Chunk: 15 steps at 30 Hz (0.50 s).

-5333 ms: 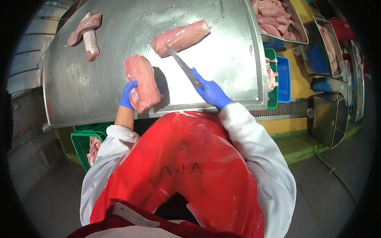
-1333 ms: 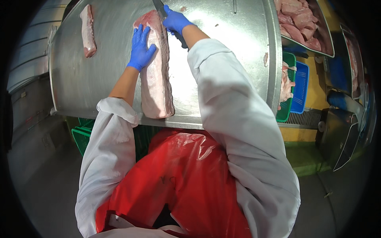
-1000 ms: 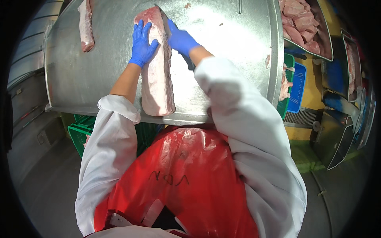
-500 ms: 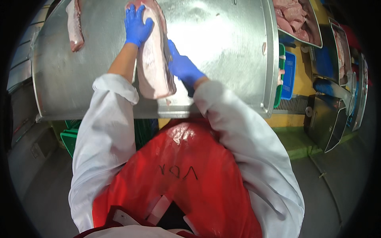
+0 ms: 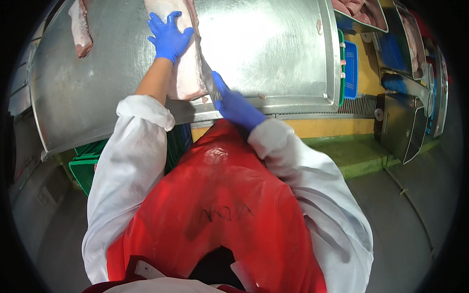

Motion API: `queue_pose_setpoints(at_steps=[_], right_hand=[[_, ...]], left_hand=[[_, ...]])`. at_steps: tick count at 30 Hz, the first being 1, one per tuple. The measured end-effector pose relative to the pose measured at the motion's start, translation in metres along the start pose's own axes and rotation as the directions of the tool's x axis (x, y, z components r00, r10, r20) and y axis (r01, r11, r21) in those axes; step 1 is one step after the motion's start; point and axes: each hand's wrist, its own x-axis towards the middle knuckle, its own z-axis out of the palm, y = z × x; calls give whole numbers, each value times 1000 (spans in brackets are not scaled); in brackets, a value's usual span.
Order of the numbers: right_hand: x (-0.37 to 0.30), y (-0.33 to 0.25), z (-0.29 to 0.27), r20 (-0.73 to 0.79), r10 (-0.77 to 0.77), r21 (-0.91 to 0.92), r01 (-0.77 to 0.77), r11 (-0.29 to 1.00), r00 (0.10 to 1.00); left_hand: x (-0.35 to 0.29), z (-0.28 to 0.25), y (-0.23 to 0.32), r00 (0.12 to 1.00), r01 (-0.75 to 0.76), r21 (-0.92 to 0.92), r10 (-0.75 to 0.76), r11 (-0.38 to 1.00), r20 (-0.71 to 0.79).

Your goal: The person uses a knife to trim fat and cut large pieces of raw meat on a stainless steel table. They separate the trimmed meat and fat, placing the trimmed pieces into a green bin while continuing to process additional cuts.

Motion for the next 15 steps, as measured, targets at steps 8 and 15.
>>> queue_pose_setpoints(at_steps=[8, 15], right_hand=[[-135, -8, -22, 118, -5, 58, -1, 998, 993], [-188, 12, -118, -226, 399, 477, -257, 841, 889]], left_hand=[[103, -40, -79, 965, 189, -36, -179, 981, 190], [95, -39, -8, 999, -24, 221, 17, 975, 34]])
